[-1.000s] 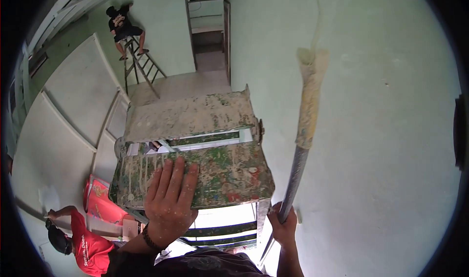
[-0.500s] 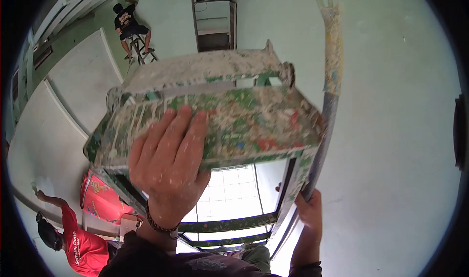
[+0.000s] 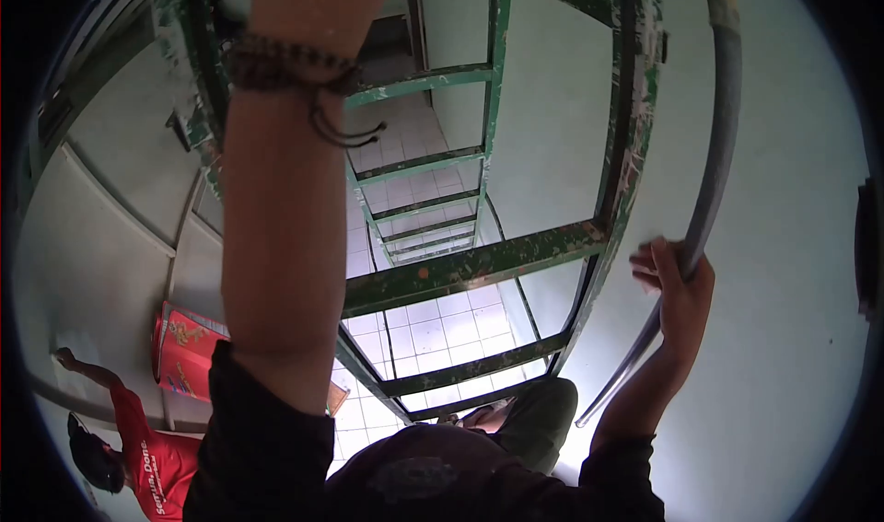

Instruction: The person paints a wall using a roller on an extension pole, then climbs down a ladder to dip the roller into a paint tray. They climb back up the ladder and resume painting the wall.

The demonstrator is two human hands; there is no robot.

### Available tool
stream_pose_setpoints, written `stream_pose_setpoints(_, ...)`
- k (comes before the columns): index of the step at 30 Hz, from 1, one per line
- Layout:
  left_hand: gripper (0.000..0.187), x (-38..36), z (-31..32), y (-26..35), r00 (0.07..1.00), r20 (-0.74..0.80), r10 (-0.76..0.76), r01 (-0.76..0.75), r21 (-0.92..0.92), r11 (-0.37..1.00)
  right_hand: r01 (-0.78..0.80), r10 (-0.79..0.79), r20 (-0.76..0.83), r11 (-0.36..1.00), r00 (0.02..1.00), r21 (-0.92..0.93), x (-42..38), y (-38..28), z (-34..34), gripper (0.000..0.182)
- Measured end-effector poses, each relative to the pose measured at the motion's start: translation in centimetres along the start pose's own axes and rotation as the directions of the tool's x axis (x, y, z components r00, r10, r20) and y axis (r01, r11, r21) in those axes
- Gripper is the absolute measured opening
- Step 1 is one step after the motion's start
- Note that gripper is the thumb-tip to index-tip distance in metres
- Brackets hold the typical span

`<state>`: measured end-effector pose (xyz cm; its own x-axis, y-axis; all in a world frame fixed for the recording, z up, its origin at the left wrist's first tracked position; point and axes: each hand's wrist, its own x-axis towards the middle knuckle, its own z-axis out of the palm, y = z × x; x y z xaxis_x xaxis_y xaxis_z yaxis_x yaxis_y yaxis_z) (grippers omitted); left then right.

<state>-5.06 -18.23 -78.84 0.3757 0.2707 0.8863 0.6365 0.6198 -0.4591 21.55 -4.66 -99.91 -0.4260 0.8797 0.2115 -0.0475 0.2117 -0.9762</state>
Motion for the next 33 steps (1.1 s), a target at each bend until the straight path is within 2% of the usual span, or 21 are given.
stream_pose_setpoints(2, 0.01, 0.4, -0.5, 0.1, 0.999, -0.047, 0.021, -0.023, -0.046, 0.999, -0.022, 0.018, -0.068, 0.998, 0.998, -0.06, -2.4, 0.7, -1.3, 0.026)
stream_pose_setpoints(4, 0.006, 1.5, -1.3, 0.6, 0.957, 0.22, -0.191, 0.19, 0.028, 0.981, 0.005, -0.014, -0.141, 0.998, 0.99, -0.065, -4.6, 0.4, -2.7, 0.025)
stream_pose_setpoints(6, 0.005, 1.0, -0.2, 0.3, 0.992, 0.01, -0.123, 0.122, 0.096, 0.988, 0.022, -0.04, -0.203, 0.996, 0.978, -0.087, -6.6, 0.1, -3.6, 0.025)
stream_pose_setpoints(10, 0.009, 1.0, -0.1, -0.3, 0.982, 0.04, -0.185, 0.189, -0.127, 0.974, -0.018, -0.03, -0.272, 0.985, 0.962, -0.172, -8.7, -0.2, -4.2, 0.032)
stream_pose_setpoints(13, 0.018, 0.8, 0.6, 0.3, 0.969, -0.005, -0.246, 0.243, -0.126, 0.962, 0.007, -0.042, -0.229, 0.989, 0.973, -0.149, -8.6, -0.3, -3.2, 0.034)
stream_pose_setpoints(14, 0.011, 0.6, 0.3, 0.8, 0.964, 0.082, -0.252, 0.256, -0.042, 0.966, 0.006, -0.033, -0.217, 0.992, 0.976, -0.122, -8.2, -0.3, -2.9, 0.033)
stream_pose_setpoints(15, 0.018, 0.6, -0.1, 1.4, 0.95, 0.167, -0.263, 0.259, 0.047, 0.965, 0.018, -0.04, -0.195, 0.993, 0.98, -0.113, -7.8, -0.2, -2.6, 0.033)
stream_pose_setpoints(17, 0.036, 0.1, -1.3, 2.2, 0.936, 0.213, -0.279, 0.299, -0.069, 0.952, -0.001, -0.005, -0.145, 0.999, 0.989, -0.044, -6.8, 0.1, -1.9, 0.033)
stream_pose_setpoints(18, 0.036, -0.3, -1.2, 2.3, 0.947, 0.182, -0.264, 0.286, -0.103, 0.953, -0.027, 0.036, -0.151, 0.998, 0.988, 0.06, -6.3, 0.1, -1.5, 0.026)
stream_pose_setpoints(20, 0.041, -0.9, -1.6, 2.5, 0.951, 0.147, -0.273, 0.287, -0.084, 0.954, -0.016, 0.018, -0.15, 1.0, 0.989, 0.014, -5.0, 0.2, -0.8, 0.029)
stream_pose_setpoints(21, 0.046, -1.4, -2.4, 2.9, 0.944, 0.185, -0.272, 0.294, -0.107, 0.95, 0.016, -0.019, -0.113, 0.999, 0.993, -0.029, -5.1, -1.0, 0.1, 0.032)
stream_pose_setpoints(22, 0.051, -2.8, -2.8, 3.7, 0.946, 0.021, -0.325, 0.319, -0.265, 0.91, 0.054, -0.059, -0.072, 0.996, 0.996, -0.077, -5.4, -2.5, 0.7, 0.035)
stream_pose_setpoints(23, 0.053, -4.0, -4.1, 4.8, 0.953, 0.126, -0.274, 0.298, -0.249, 0.922, 0.065, -0.067, -0.026, 0.996, 0.997, -0.06, -5.2, -2.9, 0.7, 0.035)
stream_pose_setpoints(24, 0.056, -6.0, -7.1, 6.1, 0.926, 0.306, -0.222, 0.277, -0.15, 0.949, 0.072, -0.072, 0.002, 0.997, 0.997, -0.037, -5.0, -3.1, 0.7, 0.035)
stream_pose_setpoints(25, 0.057, -9.7, -7.6, 9.3, 0.837, 0.458, -0.301, 0.48, -0.347, 0.806, 0.084, -0.084, 0.024, 0.996, 0.996, -0.025, -5.4, -3.6, 1.0, 0.035)
stream_pose_setpoints(26, 0.061, -13.9, -8.4, 12.4, 0.644, 0.694, -0.321, 0.733, -0.44, 0.519, 0.088, -0.087, 0.031, 0.996, 0.996, -0.018, -5.1, -3.7, 0.9, 0.035)
stream_pose_setpoints(27, 0.054, -17.4, -8.5, 15.6, 0.602, 0.664, -0.443, 0.754, -0.291, 0.589, 0.108, -0.11, 0.087, 0.994, 0.99, 0.021, -4.0, -3.4, 0.4, 0.035)
stream_pose_setpoints(28, 0.049, -13.0, -11.1, 11.7, 0.14, 0.99, 0.019, 0.834, -0.128, 0.537, 0.126, -0.134, 0.108, 0.989, 0.985, 0.074, -3.3, -3.6, 0.5, 0.036)
stream_pose_setpoints(29, 0.053, -15.3, -10.6, 13.4, 0.45, 0.853, -0.264, 0.752, -0.202, 0.628, 0.115, -0.123, 0.12, 0.991, 0.985, 0.075, -2.7, -3.6, 0.7, 0.035)
stream_pose_setpoints(31, 0.051, -15.5, -10.2, 13.5, 0.477, 0.84, -0.258, 0.743, -0.228, 0.629, 0.094, -0.101, 0.136, 0.994, 0.986, 0.056, -2.0, -3.4, 0.8, 0.034)
stream_pose_setpoints(33, 0.047, -15.7, -9.7, 14.2, 0.575, 0.766, -0.287, 0.703, -0.283, 0.653, 0.061, -0.09, 0.203, 0.988, 0.975, 0.143, -0.9, -3.0, 0.7, 0.033)
